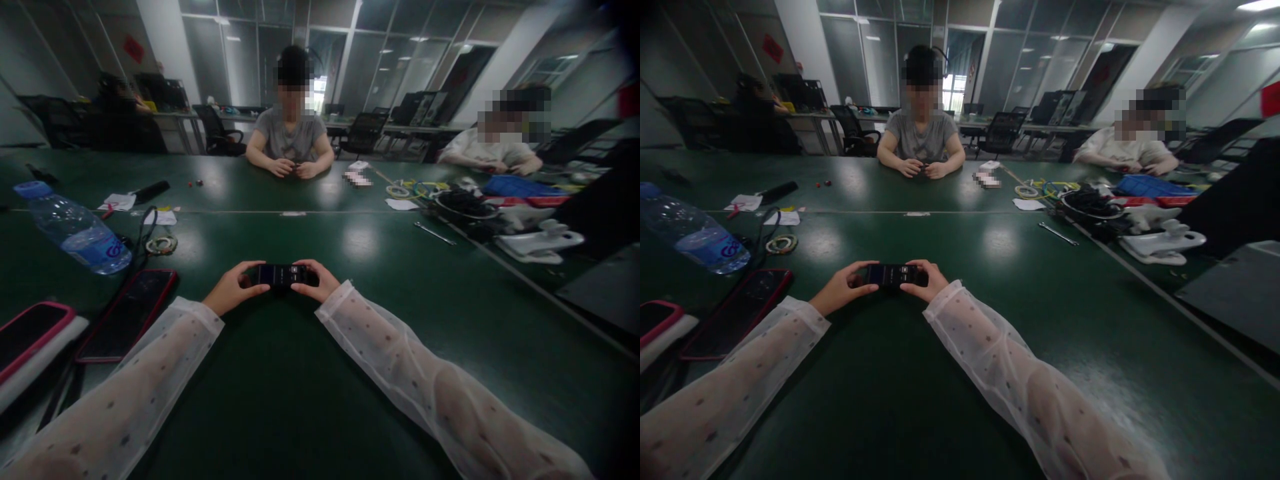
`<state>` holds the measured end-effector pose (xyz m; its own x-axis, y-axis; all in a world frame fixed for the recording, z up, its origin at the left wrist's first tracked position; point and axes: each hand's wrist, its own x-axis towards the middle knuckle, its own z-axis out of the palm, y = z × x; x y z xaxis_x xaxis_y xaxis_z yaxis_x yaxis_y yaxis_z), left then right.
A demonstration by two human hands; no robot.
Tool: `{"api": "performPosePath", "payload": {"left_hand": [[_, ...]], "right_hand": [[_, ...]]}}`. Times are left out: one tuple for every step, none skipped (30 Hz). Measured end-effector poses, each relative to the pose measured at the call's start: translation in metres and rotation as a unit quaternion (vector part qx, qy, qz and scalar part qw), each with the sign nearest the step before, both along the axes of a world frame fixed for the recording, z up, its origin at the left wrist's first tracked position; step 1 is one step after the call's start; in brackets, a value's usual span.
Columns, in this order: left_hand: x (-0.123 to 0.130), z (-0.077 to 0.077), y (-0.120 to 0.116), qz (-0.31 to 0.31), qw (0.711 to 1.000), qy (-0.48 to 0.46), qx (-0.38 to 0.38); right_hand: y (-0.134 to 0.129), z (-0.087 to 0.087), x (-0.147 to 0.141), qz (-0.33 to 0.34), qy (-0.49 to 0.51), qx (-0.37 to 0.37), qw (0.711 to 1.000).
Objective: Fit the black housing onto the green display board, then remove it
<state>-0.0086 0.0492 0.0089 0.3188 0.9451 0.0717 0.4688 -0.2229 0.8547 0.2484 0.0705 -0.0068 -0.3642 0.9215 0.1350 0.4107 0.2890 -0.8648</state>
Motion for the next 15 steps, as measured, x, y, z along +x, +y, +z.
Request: {"api": "performPosePath", "payload": {"left_hand": [[0.0, 0.0003, -0.0003, -0.001, 1.0, -0.002, 0.002], [-0.0001, 0.0004, -0.0004, -0.003, 1.0, -0.002, 0.005], [-0.0001, 0.0004, -0.0004, -0.004, 1.0, -0.002, 0.009], [-0.0001, 0.0, -0.0002, -0.006, 1.0, -0.002, 0.01], [-0.0002, -0.0005, 0.0002, -0.009, 1.0, -0.001, 0.011], [-0.0002, -0.0013, 0.0008, -0.009, 1.0, 0.0, 0.01], [-0.0003, -0.0023, 0.0014, -0.008, 1.0, 0.001, 0.01], [-0.0004, -0.0034, 0.002, -0.005, 1.0, 0.003, 0.011], [-0.0005, -0.0045, 0.0025, -0.001, 1.0, 0.006, 0.012], [-0.0006, -0.0055, 0.0029, 0.004, 1.0, 0.009, 0.013], [-0.0007, -0.0063, 0.0032, 0.008, 1.0, 0.013, 0.014], [-0.0007, -0.0067, 0.0032, 0.01, 1.0, 0.018, 0.015], [-0.0008, -0.0068, 0.0031, 0.011, 1.0, 0.022, 0.015], [-0.0009, -0.0066, 0.0028, 0.012, 0.999, 0.028, 0.017], [-0.0009, -0.0062, 0.0025, 0.013, 0.999, 0.033, 0.019]], "right_hand": [[0.0001, -0.0008, 0.0, 0.001, -0.002, 0.001, 1.0], [0.0, -0.0017, -0.0001, 0.0, -0.004, 0.002, 1.0], [-0.0001, -0.0027, -0.0003, -0.003, -0.006, 0.004, 1.0], [-0.0003, -0.0038, -0.0007, -0.01, -0.011, 0.006, 1.0], [-0.0005, -0.0049, -0.0012, -0.02, -0.017, 0.011, 1.0], [-0.0006, -0.006, -0.0017, -0.029, -0.027, 0.022, 0.999], [-0.0007, -0.0069, -0.0023, -0.036, -0.038, 0.038, 0.998], [-0.0006, -0.0076, -0.0029, -0.039, -0.05, 0.059, 0.996], [-0.0005, -0.008, -0.0034, -0.04, -0.06, 0.082, 0.994], [-0.0004, -0.0082, -0.0039, -0.039, -0.067, 0.103, 0.992], [-0.0003, -0.0082, -0.0042, -0.037, -0.069, 0.118, 0.99], [-0.0003, -0.008, -0.0044, -0.036, -0.068, 0.124, 0.989], [-0.0003, -0.0076, -0.0045, -0.035, -0.064, 0.125, 0.989], [-0.0003, -0.0073, -0.0045, -0.033, -0.059, 0.125, 0.99], [-0.0003, -0.007, -0.0045, -0.03, -0.054, 0.124, 0.99]]}}
